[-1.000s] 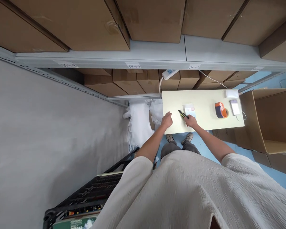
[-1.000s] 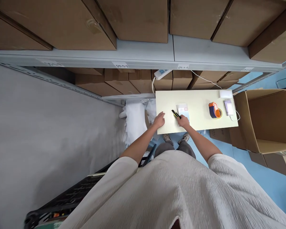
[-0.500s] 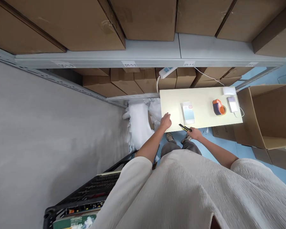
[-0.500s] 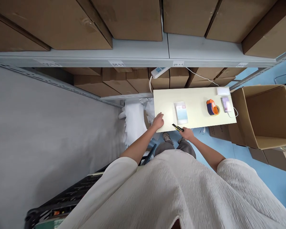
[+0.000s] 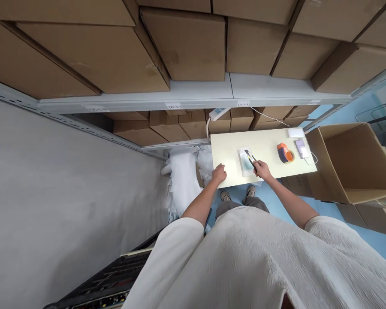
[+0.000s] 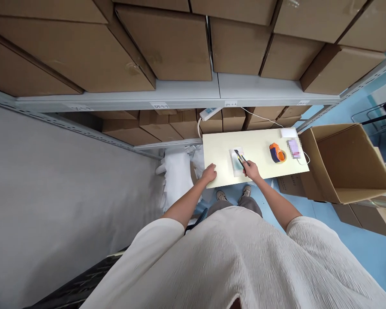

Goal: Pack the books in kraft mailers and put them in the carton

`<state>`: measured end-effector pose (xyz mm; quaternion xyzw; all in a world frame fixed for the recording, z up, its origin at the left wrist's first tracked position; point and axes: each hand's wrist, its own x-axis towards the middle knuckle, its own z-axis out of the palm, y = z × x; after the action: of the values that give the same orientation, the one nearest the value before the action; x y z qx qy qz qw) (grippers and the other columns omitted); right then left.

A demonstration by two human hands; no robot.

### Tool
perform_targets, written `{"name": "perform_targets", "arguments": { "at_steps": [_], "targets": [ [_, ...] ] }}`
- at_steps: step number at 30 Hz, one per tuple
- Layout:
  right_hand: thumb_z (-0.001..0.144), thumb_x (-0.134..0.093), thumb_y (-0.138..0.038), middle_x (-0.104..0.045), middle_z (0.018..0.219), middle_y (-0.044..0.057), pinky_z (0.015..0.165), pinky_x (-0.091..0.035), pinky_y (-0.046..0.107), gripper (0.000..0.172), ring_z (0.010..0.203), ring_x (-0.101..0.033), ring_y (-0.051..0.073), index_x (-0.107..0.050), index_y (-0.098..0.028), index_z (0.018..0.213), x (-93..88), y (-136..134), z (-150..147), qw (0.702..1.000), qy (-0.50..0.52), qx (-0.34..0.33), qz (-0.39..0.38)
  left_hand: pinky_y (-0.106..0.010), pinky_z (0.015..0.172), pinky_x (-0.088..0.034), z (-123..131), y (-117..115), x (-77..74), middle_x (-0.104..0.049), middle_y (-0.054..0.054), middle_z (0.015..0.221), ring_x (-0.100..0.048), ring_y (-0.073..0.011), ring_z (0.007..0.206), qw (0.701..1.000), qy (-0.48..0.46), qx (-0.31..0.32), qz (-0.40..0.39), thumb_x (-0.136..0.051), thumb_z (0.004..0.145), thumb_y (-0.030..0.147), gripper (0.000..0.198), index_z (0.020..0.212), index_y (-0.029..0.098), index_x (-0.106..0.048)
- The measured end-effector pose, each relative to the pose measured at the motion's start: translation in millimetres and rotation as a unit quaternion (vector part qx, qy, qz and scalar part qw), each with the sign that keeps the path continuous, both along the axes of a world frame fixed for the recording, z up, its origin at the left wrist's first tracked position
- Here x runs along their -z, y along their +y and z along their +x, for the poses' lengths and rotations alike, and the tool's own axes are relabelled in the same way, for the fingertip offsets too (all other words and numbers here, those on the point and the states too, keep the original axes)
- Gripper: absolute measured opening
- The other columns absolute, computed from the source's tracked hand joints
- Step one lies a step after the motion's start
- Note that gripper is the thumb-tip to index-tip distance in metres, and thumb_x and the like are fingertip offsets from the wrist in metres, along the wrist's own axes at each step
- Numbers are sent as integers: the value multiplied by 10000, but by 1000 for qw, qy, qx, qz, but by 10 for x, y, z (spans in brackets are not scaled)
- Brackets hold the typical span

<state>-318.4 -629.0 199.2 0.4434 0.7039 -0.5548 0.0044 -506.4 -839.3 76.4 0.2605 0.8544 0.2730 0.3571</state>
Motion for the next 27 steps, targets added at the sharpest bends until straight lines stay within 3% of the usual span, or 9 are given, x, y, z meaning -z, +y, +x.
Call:
{"name": "perform_targets", "arguments": {
  "at_steps": [5, 9, 15, 20, 23, 27],
  "targets": [
    [967, -623, -688, -654, 656, -19, 479, -439, 274, 433, 496, -551, 157, -463, -288, 921, -95, 215, 10, 998, 60, -20, -23, -462, 1358, -393, 12, 83, -80, -475, -158, 1788, -420, -310, 1683, 993, 26, 61, -97, -578, 1012, 212, 584, 1595, 191, -586],
    [927, -612, -618, -666, 730, -35, 538, -472, 279, 371, 562, -584, 159, -459, -290, 1007, -189, 464, 29, 992, 112, -42, -39, -403, 1349, -388, 31, 121, -170, -435, -151, 1812, -406, -278, 1687, 985, 44, 73, -150, -542, 1025, 176, 575, 1599, 187, -569],
    [919, -598, -615, -706, 871, -8, 582, -487, 294, 416, 643, -622, 170, -520, -276, 1147, -450, 1024, 17, 989, 143, -27, -25, -412, 1193, -505, 23, 257, -286, -642, -178, 1575, -609, -304, 1490, 972, 87, 81, -201, -521, 1029, 170, 380, 1376, 193, -672],
    [1091, -366, -726, -733, 944, 40, 688, -571, 344, 564, 741, -661, 209, -616, -267, 1301, -776, 1706, -25, 975, 187, 11, 122, -420, 1122, -521, 38, 411, -354, -649, -197, 1507, -662, -330, 1397, 962, 104, 87, -239, -528, 1016, 183, 359, 1348, 184, -665],
    [1116, -322, -764, -752, 1096, 92, 850, -616, 414, 666, 904, -691, 254, -639, -261, 1418, -980, 2227, -110, 947, 221, 2, 232, -423, 1116, -525, 79, 472, -370, -629, -207, 1507, -657, -336, 1405, 955, 108, 83, -262, -521, 1016, 187, 363, 1354, 179, -654],
    [1127, -347, -735, -728, 1292, 148, 1095, -545, 524, 670, 1218, -651, 340, -628, -251, 1494, -1214, 2950, -367, 896, 203, -18, 395, -438, 1125, -529, 133, 541, -389, -621, -205, 1483, -648, -346, 1415, 950, 100, 88, -283, -561, 984, 219, 413, 1392, 189, -618]
  ]
}}
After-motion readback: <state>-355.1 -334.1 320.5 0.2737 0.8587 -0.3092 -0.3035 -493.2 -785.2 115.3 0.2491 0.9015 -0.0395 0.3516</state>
